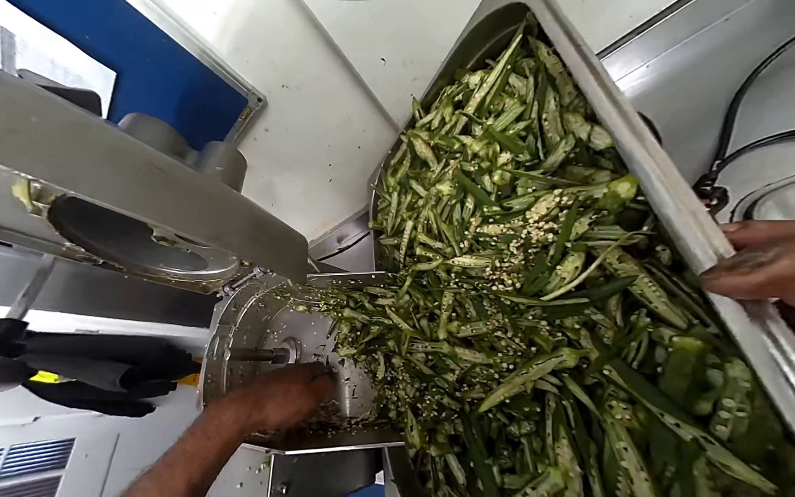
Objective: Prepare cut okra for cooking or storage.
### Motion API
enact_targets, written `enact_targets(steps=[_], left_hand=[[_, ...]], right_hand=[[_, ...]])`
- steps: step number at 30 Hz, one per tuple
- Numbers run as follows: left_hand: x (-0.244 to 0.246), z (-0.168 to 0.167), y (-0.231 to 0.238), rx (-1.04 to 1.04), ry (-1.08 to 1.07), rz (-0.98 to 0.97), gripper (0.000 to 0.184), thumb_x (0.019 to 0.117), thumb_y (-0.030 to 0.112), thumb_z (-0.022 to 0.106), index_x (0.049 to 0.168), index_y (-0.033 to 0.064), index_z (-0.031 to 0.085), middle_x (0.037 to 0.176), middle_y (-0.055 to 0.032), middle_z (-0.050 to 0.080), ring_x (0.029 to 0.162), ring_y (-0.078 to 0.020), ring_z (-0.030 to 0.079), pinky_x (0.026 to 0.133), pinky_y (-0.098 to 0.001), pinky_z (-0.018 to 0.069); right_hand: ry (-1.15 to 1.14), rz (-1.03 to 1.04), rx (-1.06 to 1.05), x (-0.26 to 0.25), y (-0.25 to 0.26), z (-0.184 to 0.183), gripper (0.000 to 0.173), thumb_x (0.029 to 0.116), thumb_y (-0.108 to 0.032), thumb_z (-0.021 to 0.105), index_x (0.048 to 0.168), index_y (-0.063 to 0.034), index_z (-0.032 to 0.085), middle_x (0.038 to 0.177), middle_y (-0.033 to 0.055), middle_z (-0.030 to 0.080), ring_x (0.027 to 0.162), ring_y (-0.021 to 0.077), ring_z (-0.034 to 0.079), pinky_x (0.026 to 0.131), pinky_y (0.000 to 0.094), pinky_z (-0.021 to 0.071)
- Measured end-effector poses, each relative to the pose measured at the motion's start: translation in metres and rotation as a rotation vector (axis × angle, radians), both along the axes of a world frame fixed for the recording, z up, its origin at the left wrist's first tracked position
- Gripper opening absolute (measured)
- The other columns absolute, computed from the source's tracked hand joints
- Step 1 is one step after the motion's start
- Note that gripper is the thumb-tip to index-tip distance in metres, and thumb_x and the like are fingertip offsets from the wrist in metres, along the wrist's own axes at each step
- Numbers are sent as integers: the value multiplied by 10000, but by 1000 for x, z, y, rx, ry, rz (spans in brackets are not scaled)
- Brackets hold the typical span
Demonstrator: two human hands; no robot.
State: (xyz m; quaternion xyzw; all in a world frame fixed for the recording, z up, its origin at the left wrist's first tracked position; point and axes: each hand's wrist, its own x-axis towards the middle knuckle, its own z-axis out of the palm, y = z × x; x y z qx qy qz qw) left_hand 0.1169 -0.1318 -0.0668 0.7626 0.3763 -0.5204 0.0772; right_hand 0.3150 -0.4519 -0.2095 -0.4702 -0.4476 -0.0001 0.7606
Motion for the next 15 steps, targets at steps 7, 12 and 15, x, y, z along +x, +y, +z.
enact_targets(steps=[7,12,15], left_hand=[[48,0,-60,-240,-461,285,280,1113,198,380,1302,50,524,1047,-98,644,832,-162,697,749,-345,610],[27,16,2,192,-798,409,281,1102,183,432,1273,-2,556,1015,-172,676,846,-238,699,800,-414,590],[15,-14,23,316,-1205,791,236,1068,152,472,1227,6,568,923,-104,578,756,-178,563,686,-347,502]], right_hand=[[-46,46,-5,5,-2,-6,483,1014,-536,485,1190,-139,695,1276,-6,675,1327,230,554,1200,495,366],[-85,60,-47,7,-6,-7,467,1044,-519,409,1261,-201,673,1320,-30,650,1348,221,537,1204,508,357],[-101,66,-50,8,-6,-5,491,1044,-545,381,1268,-211,664,1335,-57,636,1356,176,524,1215,489,333]])
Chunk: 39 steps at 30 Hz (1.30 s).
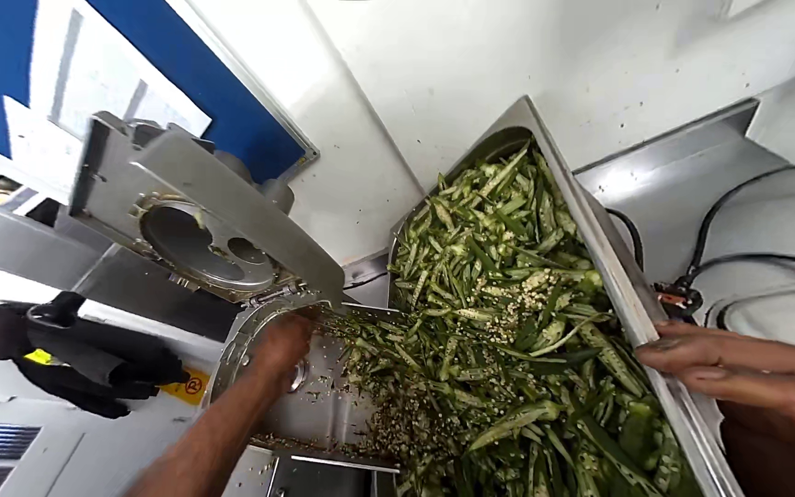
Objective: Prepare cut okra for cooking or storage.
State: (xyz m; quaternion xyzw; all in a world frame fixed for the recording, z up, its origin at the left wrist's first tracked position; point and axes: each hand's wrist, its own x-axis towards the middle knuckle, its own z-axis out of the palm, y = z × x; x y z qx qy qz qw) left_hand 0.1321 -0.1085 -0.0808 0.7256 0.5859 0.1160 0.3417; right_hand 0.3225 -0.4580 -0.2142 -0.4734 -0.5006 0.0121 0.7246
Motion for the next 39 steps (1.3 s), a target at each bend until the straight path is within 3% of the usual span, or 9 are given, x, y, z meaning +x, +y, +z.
enact_targets(steps=[3,7,10,13,18,21,24,31,39], left_hand=[[-13,-26,18,13,-68,96,390,1028,100,528,1392,-23,459,1153,-239,595,980,-319,608,833,-497,527],[-4,-34,27,61,182,-30,351,1050,195,530,1324,-18,581,1265,-271,609,1170,-380,601,976,-563,489],[10,-34,3,35,389,-103,431,1032,225,519,1376,-34,540,1476,-306,442,1365,-450,457,1084,-600,423],[19,-25,-31,-9,419,-207,448,1017,201,539,1407,-19,509,1455,-304,456,1316,-434,503,1043,-595,450],[40,-32,-89,-264,254,-378,710,975,81,557,1593,58,207,1446,-240,497,1284,-335,551,1023,-533,487],[41,2,-102,-357,80,-546,718,921,-6,533,1580,158,300,1476,-162,491,1236,-258,576,965,-453,523],[25,27,-80,-360,97,-596,486,1024,27,480,1494,146,454,1401,-134,540,1111,-242,640,840,-402,573],[25,-16,-28,-171,130,-147,301,1071,145,486,1296,-53,515,1037,-174,593,860,-221,617,780,-369,541],[81,-36,-99,-213,324,-521,374,1086,276,428,1329,7,519,1183,-226,607,1057,-333,611,880,-533,501]], right_hand=[[6,18,14,-1,2,5,530,1048,-553,362,1275,-179,661,1352,-48,629,1377,157,498,1218,454,319],[-13,5,27,-3,5,7,516,1053,-552,356,1310,-212,647,1364,-82,613,1366,119,499,1204,410,348],[-1,1,36,-6,6,5,508,1046,-556,374,1324,-222,637,1374,-68,608,1370,143,499,1196,417,362],[0,-16,27,-7,6,4,506,1041,-571,377,1323,-240,636,1375,-72,606,1370,147,500,1196,429,366],[-41,-2,21,-4,4,4,525,1045,-568,362,1350,-231,626,1369,-44,608,1349,163,519,1183,446,380],[-35,19,18,3,-2,5,535,1034,-601,381,1365,-254,618,1372,-45,639,1358,193,538,1179,463,400],[-25,10,33,9,-7,3,546,1025,-625,391,1373,-270,617,1356,-17,654,1328,240,570,1127,472,462],[9,-18,96,9,-5,-2,493,1035,-591,407,1347,-285,633,1291,-33,690,1283,230,608,1131,466,463],[19,-54,85,2,-2,0,511,1025,-618,410,1309,-270,655,1265,-30,696,1272,233,611,1118,464,471]])
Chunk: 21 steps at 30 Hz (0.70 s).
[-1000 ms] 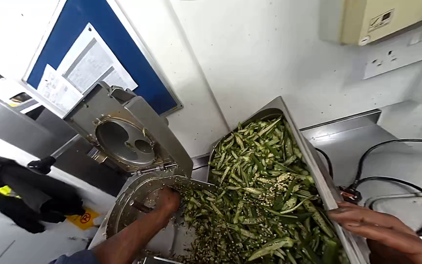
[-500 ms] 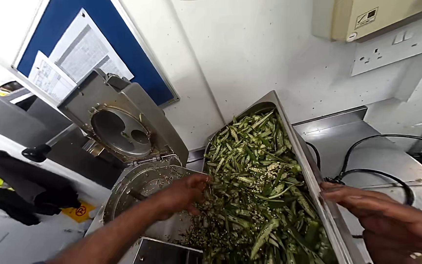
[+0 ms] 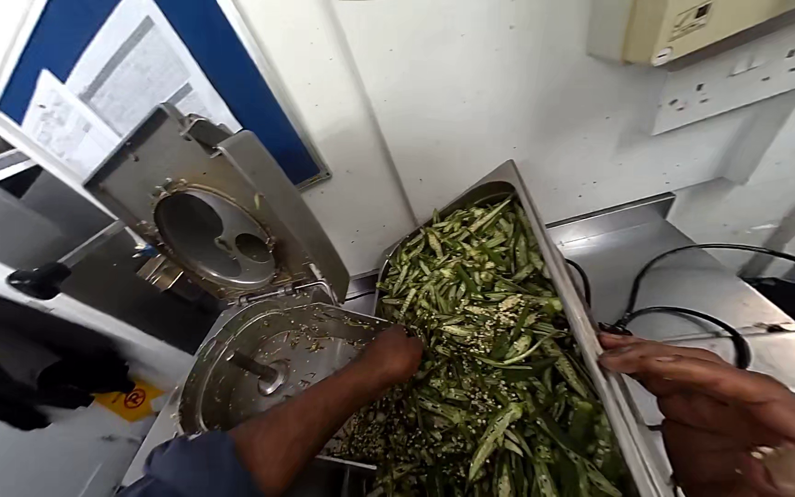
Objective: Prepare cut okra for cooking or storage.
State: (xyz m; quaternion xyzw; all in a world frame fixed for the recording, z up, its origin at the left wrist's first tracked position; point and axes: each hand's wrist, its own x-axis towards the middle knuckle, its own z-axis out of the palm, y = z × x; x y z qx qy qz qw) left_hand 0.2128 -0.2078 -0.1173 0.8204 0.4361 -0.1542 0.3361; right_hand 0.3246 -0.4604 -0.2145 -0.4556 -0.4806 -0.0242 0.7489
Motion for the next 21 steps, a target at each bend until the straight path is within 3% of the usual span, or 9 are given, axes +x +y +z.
enact_targets(steps=[2,5,8,11,13,14,16,17,21], left_hand=[[6,15,-2,47,-43,-91,467,1055,265,513,1460,45,438,1248,-238,619,1112,-359,633,917,-557,520],[23,28,-2,77,-179,-156,525,999,253,628,1442,15,480,1205,-253,646,1085,-384,650,916,-597,524],[54,46,-13,-36,-377,-215,574,972,200,646,1479,14,453,1220,-234,650,1080,-338,655,908,-545,541],[59,67,-24,-234,-492,-341,496,1032,99,574,1502,36,428,1345,-204,581,1111,-290,660,866,-460,592],[42,80,-22,-64,-378,-467,429,1035,136,562,1453,72,496,1395,-171,560,1084,-271,677,821,-462,615],[28,84,-17,23,-288,-526,405,1039,164,555,1434,79,520,1351,-161,595,1039,-257,691,821,-467,615],[-6,88,0,74,-71,-627,320,1064,203,527,1349,68,587,1100,-129,679,856,-221,692,740,-430,605],[-23,87,13,80,61,-655,311,1077,218,519,1339,66,594,1039,-122,700,811,-214,702,707,-409,609],[-64,49,70,179,411,-422,407,1087,239,501,1430,19,490,1013,-179,684,777,-258,705,737,-434,602]], right_hand=[[3,4,20,0,1,0,517,1023,-616,419,1313,-260,656,1268,-24,691,1260,227,612,1121,466,465],[9,20,25,-4,2,1,512,1021,-611,431,1311,-252,653,1269,-14,690,1261,235,611,1109,456,476],[-1,18,11,-4,-2,2,515,1024,-607,425,1325,-252,647,1270,-4,694,1267,247,611,1126,482,461],[-6,17,0,-2,-7,1,523,1023,-609,426,1327,-241,640,1261,22,699,1267,275,614,1124,501,461],[9,8,5,-1,-10,-3,528,1020,-614,428,1329,-241,637,1255,37,700,1255,297,619,1117,514,468],[22,5,7,-1,-12,-4,532,1016,-616,434,1326,-236,641,1251,47,700,1248,309,620,1107,520,474],[39,-1,7,1,-16,-5,538,1010,-621,446,1322,-230,646,1253,47,693,1237,299,621,1097,506,483],[48,-6,11,2,-17,-5,533,1009,-619,453,1317,-231,648,1251,40,693,1230,288,626,1095,496,486],[74,-19,37,6,-19,-4,505,1016,-600,451,1294,-233,659,1216,19,701,1202,270,638,1108,497,474]])
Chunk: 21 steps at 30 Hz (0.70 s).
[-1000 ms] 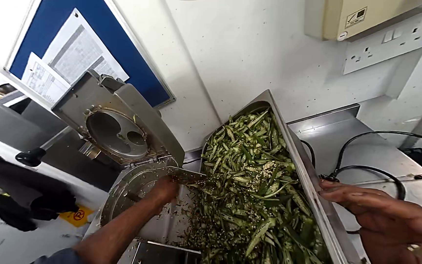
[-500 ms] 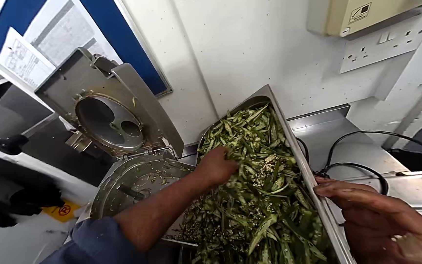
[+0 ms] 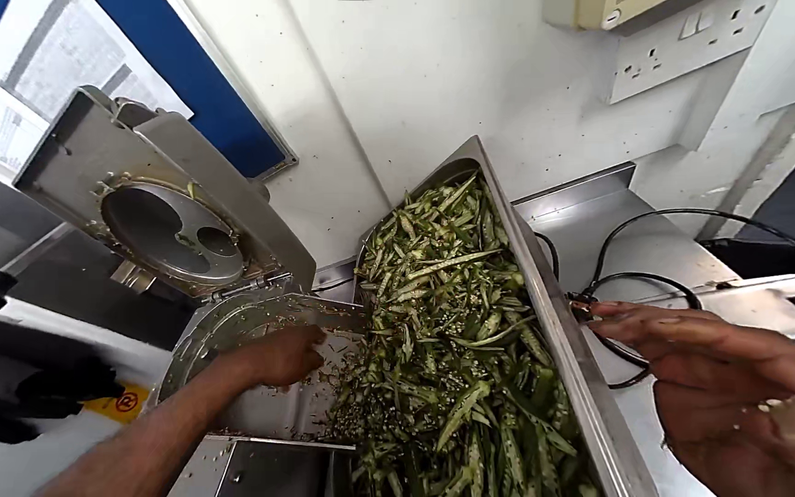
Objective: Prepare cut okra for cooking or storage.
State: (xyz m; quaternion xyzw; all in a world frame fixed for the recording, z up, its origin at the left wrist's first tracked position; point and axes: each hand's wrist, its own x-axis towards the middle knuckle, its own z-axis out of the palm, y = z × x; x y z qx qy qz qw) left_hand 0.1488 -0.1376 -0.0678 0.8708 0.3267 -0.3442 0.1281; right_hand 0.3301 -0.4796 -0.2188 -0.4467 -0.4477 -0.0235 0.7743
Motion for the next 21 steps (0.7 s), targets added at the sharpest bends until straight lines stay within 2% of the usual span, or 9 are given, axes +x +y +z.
enact_targets(steps=[1,3,6,10,12,14,17,18,21], left_hand=[[-5,-12,6,6,21,102,426,1096,270,481,1452,40,437,960,-180,687,716,-248,708,701,-414,606],[-2,-27,-4,-77,73,272,383,1114,286,424,1438,83,398,973,-200,677,735,-280,723,713,-438,618],[11,-41,-41,-161,221,262,423,1098,254,406,1473,65,363,1043,-220,648,823,-303,691,769,-473,579],[11,-34,-60,-333,47,430,400,1101,175,400,1478,84,305,1083,-197,623,808,-260,704,732,-406,603],[13,-26,-78,-439,-79,465,457,1079,109,420,1513,84,278,1149,-190,595,858,-253,695,764,-407,605],[18,-21,-102,-539,-207,428,432,1063,106,451,1477,95,329,1133,-157,627,855,-226,712,737,-392,622],[34,-6,-123,-563,-360,213,376,1058,127,494,1424,109,407,1098,-113,672,861,-199,730,747,-380,638],[39,2,-125,-552,-413,164,377,1065,128,497,1429,104,400,1068,-106,677,861,-199,728,746,-378,634],[43,15,-107,-256,-480,34,434,1053,211,565,1451,109,427,895,-104,697,736,-214,717,650,-401,626]], right_hand=[[7,7,3,-1,1,1,499,1018,-596,450,1292,-235,658,1218,19,701,1208,273,635,1116,505,465],[16,18,11,-2,2,4,500,1012,-600,460,1286,-232,659,1227,21,694,1213,278,629,1102,506,477],[18,45,6,-5,2,8,500,1007,-601,477,1295,-236,659,1263,6,684,1248,269,609,1090,484,485],[12,43,4,-6,-1,12,489,1011,-591,480,1291,-236,666,1249,-6,683,1250,259,604,1100,488,475],[14,31,4,-3,-3,12,470,1016,-581,475,1285,-247,669,1255,-13,684,1246,250,609,1107,482,471],[14,21,-3,-1,-5,13,461,1022,-576,465,1292,-259,663,1264,-32,679,1248,232,609,1116,467,466],[16,31,6,0,-5,16,478,1017,-578,478,1306,-244,659,1271,-19,680,1251,244,607,1114,470,466],[10,30,7,1,-4,17,481,1014,-583,480,1309,-249,659,1270,-23,679,1249,241,608,1107,467,471],[7,22,1,1,-5,18,482,1010,-597,476,1292,-256,667,1256,-14,682,1236,256,616,1093,482,485]])
